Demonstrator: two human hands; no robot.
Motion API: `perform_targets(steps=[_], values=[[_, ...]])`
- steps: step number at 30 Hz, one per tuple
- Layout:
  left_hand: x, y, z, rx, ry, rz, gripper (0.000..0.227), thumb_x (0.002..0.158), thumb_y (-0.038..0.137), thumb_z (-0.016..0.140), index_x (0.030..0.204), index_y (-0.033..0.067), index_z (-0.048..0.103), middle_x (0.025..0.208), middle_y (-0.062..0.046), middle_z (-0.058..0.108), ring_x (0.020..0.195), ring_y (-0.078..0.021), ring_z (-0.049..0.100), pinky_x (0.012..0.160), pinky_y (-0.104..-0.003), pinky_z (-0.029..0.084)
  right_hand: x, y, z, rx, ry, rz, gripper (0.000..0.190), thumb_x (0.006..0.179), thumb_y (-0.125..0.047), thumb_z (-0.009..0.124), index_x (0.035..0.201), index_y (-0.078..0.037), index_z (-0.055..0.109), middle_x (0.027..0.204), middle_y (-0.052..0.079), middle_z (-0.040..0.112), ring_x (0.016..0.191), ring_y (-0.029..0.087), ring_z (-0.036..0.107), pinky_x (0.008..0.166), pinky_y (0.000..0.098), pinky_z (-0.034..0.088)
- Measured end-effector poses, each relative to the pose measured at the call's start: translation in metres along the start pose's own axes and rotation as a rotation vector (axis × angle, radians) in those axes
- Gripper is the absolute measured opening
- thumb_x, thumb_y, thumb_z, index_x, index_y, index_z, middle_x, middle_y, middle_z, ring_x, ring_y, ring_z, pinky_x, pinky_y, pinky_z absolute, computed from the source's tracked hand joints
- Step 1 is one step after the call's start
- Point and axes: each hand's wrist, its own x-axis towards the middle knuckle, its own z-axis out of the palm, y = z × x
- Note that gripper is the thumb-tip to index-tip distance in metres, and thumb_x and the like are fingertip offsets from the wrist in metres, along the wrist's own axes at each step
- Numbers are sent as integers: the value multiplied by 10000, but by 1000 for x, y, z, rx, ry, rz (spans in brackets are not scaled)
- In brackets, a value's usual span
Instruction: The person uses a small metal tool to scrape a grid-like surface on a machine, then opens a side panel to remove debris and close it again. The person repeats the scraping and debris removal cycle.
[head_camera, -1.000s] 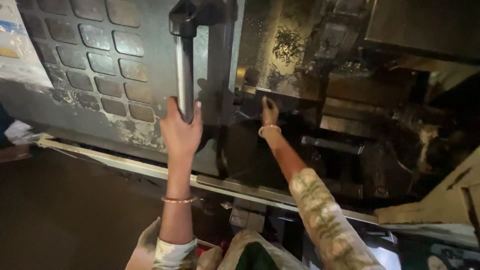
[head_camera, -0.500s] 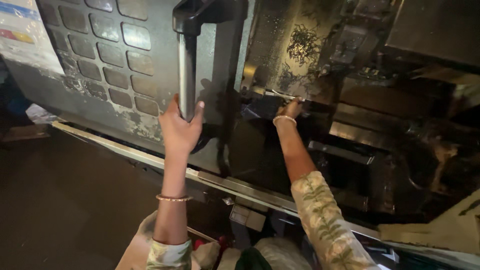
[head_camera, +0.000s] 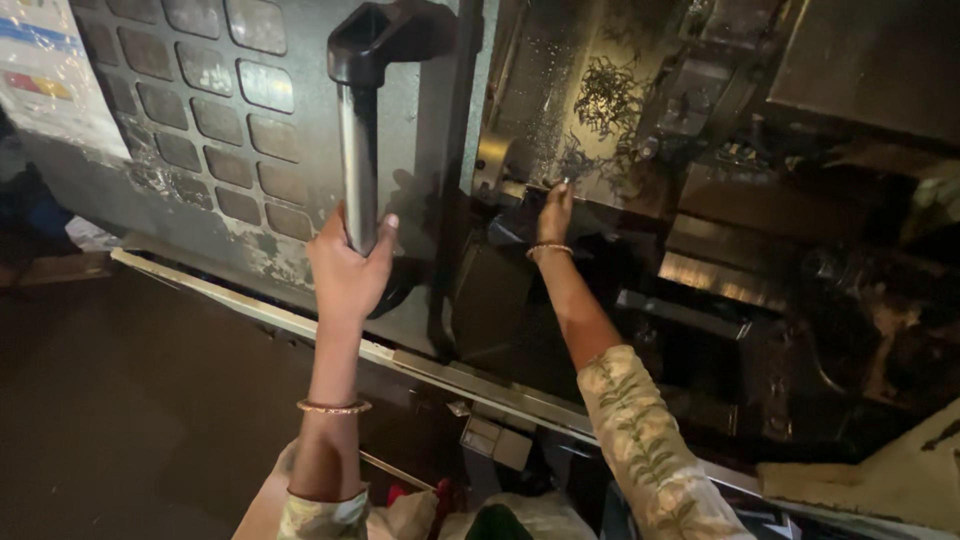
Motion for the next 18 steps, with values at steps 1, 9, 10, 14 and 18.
perform_targets(steps=[1,9,10,14,18], values=[[1,0,0,3,3,-11,247,904,206,771,967,5,642,691,-139,635,609,-248,638,628,-358,528,0,2,2,-116,-46,-59,362,1070,-424,456,1210,-138,628,1193,1,660,1123,148,577,993,315,417],[-1,-7,3,59,70,41,286,892,237,806,938,7,641,705,-162,642,624,-295,643,644,-382,530,1,19,9,-182,-3,-423,381,1134,-337,483,1245,-15,652,1174,129,688,1087,262,618,1014,391,486],[-1,-7,3,58,75,37,286,888,237,804,940,8,642,705,-161,643,622,-293,646,643,-380,531,3,19,9,-220,159,-519,366,1114,-324,484,1233,-27,661,1179,127,715,1092,263,653,1020,382,496],[-4,-7,4,65,100,30,301,878,249,809,965,9,648,716,-155,651,627,-285,657,643,-377,532,-5,23,-11,-146,238,-450,400,1118,-306,455,1387,-13,501,1306,161,612,1145,289,585,1028,403,452],[-3,-7,5,108,100,27,326,873,252,826,970,-1,644,726,-162,643,637,-290,645,642,-385,526,-21,20,-19,-226,13,-323,498,1056,-261,611,1451,-18,430,1276,180,613,1117,280,599,1010,395,481]])
